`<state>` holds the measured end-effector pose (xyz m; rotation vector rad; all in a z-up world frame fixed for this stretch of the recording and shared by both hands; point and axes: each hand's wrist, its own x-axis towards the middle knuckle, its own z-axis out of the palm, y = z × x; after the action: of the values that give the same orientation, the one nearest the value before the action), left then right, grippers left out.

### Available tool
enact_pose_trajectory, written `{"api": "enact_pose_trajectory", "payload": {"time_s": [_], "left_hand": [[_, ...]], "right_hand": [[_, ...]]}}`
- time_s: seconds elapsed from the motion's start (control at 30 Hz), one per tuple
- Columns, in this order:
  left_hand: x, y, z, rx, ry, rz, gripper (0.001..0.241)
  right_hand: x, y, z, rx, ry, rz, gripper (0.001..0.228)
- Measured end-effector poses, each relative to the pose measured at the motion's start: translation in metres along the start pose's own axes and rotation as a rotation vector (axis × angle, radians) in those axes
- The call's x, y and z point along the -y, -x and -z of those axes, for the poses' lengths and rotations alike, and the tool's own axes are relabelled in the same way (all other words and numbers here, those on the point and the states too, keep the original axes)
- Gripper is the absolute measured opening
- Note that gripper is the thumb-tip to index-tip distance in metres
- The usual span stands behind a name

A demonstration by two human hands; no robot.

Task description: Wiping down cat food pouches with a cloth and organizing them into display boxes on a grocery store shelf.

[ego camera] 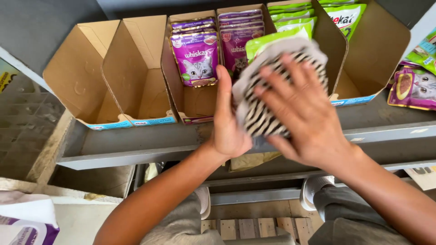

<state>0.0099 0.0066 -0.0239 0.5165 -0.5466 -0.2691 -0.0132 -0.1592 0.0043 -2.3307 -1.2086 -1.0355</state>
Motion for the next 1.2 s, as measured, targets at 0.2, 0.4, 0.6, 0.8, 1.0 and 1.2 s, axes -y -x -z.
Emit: {"api": "enact_pose_trajectory", "payload": {"time_s": [0.2, 0.4, 0.6, 0.8, 1.0, 1.2], "left_hand": [[-0.009, 0.002, -0.034, 0.092, -0.113, 0.208, 0.095], [-0.011, 0.0, -0.031, 0.266, -0.448, -0.038, 0.084], [-0.016, 0.0, -0.02, -0.025, -0.777, -0.301, 0.056], [-0.014, -0.003, -0.009, 0.063, -0.507, -0.094, 0.053], [0.014, -0.006, 0.003, -0.039, -0.332, -0.054, 0.056], [0.006, -0.004, 0.013, -0.083, -0.072, -0.025, 0.047]], "right_hand": [[0.001, -0.013, 0.009, -0.177, -0.199, -0.163, 0.067], [0.013, -0.006, 0.012, -0.194, -0.462, -0.433, 0.071], [-0.022, 0.036, 0.001, -0.353, -0.692, -0.666, 0.017], [-0.025, 0.037, -0.004, -0.457, -1.135, -0.786, 0.014], [-0.019, 0.033, -0.022, -0.726, -1.024, -0.849, 0.008], [-0.012, 0.033, 0.001, -0.65, -0.391, -0.518, 0.061]]}}
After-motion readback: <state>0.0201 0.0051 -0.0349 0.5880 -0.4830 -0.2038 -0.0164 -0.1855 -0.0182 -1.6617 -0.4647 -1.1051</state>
